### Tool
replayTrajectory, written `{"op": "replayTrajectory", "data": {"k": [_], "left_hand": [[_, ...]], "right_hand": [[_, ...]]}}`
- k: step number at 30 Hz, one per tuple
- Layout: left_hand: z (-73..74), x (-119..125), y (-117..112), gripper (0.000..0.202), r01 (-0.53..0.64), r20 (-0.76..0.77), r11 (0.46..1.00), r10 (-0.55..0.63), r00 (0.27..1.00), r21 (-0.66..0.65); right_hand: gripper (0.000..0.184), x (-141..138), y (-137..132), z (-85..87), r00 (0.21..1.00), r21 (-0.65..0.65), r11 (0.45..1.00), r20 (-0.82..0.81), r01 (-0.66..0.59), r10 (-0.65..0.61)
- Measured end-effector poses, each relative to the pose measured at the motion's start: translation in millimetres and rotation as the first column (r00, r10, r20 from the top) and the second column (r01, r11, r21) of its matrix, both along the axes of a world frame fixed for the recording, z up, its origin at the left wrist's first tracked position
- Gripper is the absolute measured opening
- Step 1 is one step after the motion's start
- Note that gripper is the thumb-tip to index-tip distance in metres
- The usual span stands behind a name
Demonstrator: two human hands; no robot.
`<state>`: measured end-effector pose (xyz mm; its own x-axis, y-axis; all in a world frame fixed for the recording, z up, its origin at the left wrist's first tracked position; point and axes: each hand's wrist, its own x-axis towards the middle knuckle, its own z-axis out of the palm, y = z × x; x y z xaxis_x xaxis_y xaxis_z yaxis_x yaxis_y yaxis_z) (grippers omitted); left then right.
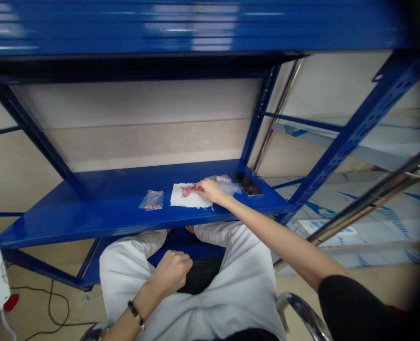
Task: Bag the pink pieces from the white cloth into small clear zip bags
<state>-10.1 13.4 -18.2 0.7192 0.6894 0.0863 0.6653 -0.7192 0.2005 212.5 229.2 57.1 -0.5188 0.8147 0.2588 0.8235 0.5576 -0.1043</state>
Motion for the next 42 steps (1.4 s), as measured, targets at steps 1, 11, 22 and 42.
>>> {"op": "replayTrajectory", "data": {"k": [1,11,22,42], "left_hand": [[0.6,-0.1,0.8,0.016,0.003,-0.005,1.000,-0.003,1.000,0.005],[1.1,2.8,2.0,0.014,0.025,-0.038,1.000,-0.025,0.999,-0.002],[4.9,2.8,1.2,0.015,0.029,-0.016,1.000,-0.029,0.999,-0.009],[23.0,14.8,-14.9,0.022,-0.317,0.783,0.948,0.183,0.595,0.019]], "right_hand": [[0.013,-1.7,1.3,-0.7,1.000,-0.002,1.000,-0.005,0.016,-0.016],[0.018,7.8,7.5,12.4,0.995,-0.004,0.995,0.024,0.099,-0.099],[0.026,80.4,14.7,40.4,0.917,0.004,0.932,0.179,0.362,-0.357],[0.016,-15.8,-189.0,-0.7,0.637,-0.237,0.971,-0.756,-0.045,-0.155]]}}
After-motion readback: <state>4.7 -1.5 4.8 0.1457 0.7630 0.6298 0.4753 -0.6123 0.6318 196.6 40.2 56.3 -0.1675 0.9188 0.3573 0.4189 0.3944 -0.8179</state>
